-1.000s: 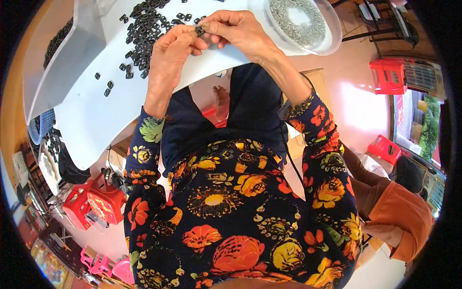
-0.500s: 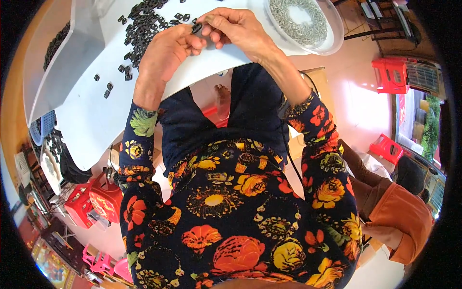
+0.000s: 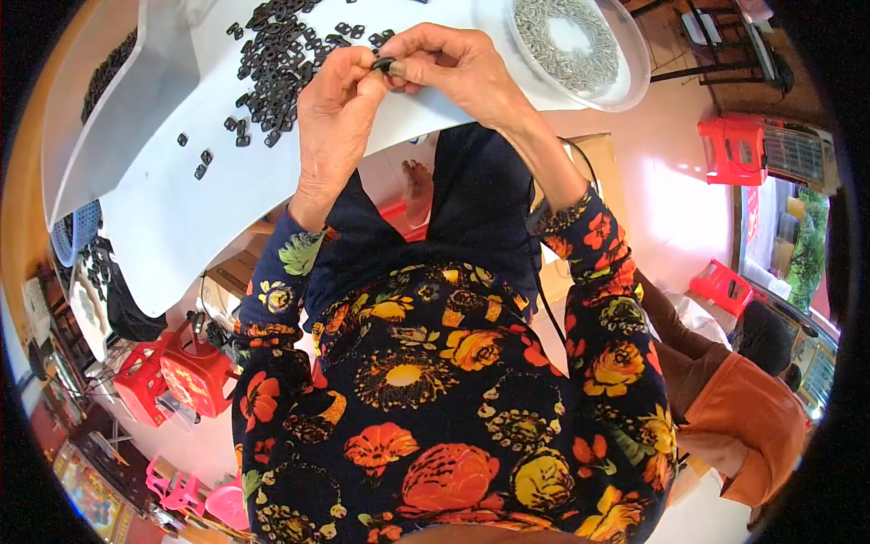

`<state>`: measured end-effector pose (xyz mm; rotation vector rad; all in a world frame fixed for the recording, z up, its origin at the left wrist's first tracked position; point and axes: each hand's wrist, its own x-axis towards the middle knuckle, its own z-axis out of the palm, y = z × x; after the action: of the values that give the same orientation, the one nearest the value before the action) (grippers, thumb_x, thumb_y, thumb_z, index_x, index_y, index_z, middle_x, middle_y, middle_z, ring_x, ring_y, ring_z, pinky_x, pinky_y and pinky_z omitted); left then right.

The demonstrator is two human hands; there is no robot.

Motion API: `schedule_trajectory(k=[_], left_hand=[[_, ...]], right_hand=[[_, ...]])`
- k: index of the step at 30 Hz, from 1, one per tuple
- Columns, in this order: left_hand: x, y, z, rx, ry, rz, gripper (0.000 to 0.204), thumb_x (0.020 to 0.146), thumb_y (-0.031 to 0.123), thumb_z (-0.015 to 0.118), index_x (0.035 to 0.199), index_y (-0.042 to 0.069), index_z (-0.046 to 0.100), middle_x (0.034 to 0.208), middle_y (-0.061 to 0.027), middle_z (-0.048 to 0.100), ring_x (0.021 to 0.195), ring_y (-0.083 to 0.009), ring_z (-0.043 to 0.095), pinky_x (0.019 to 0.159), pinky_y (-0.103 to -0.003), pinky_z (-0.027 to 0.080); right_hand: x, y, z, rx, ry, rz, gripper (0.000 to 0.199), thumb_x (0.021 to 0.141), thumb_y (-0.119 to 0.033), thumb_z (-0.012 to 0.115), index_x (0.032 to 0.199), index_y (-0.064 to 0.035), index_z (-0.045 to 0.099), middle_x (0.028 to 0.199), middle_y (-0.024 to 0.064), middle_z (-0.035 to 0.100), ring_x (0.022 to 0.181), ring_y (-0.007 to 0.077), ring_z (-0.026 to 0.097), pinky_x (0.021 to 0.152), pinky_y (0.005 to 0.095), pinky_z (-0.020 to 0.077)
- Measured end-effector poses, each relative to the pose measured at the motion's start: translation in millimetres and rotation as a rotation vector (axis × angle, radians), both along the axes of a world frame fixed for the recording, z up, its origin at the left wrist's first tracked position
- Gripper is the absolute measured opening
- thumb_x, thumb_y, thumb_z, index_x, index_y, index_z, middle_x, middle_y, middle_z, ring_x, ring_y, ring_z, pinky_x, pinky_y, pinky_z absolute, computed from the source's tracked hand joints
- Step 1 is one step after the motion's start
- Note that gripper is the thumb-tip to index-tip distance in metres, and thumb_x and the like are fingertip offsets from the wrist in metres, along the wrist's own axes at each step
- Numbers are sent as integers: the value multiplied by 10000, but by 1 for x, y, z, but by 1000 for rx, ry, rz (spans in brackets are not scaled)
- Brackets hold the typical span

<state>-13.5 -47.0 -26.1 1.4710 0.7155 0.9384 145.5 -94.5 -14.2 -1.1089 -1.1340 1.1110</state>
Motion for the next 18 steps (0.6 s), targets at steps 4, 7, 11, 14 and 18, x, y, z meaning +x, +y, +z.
schedule_trajectory(k=[4,7,11,14,18], left_hand=[[1,0,-3,98,59,63,136,843,43,541,976,33,565,757,-5,609,690,-43,527,623,-195,443],[-1,-1,0,144,112,70,166,835,43,545,1000,42,565,758,-23,616,687,-66,556,638,-218,466],[-3,-2,4,292,185,95,188,818,27,546,1005,38,562,769,-57,625,699,-116,597,671,-255,490],[-3,-1,4,390,201,110,196,809,15,547,1003,40,561,772,-68,626,705,-130,607,680,-264,494],[-5,-2,10,293,242,86,164,827,16,542,988,41,565,772,-56,630,699,-112,587,666,-252,482]], right_hand=[[0,-2,-6,47,-66,-30,143,813,-36,640,954,-24,665,763,0,636,669,39,548,633,190,462],[-2,-3,-4,49,-120,-31,153,800,-44,659,952,-34,669,762,-14,635,674,33,541,636,191,461],[-3,-3,-8,51,-151,-46,154,793,-49,666,946,-33,670,739,-24,620,674,33,538,634,192,460],[-4,-4,-7,59,-152,-40,152,792,-50,668,942,-33,670,727,-27,612,667,32,531,626,192,457],[-3,-2,-10,70,-207,-57,147,791,-49,666,937,-27,667,703,-29,595,642,28,507,590,191,437]])
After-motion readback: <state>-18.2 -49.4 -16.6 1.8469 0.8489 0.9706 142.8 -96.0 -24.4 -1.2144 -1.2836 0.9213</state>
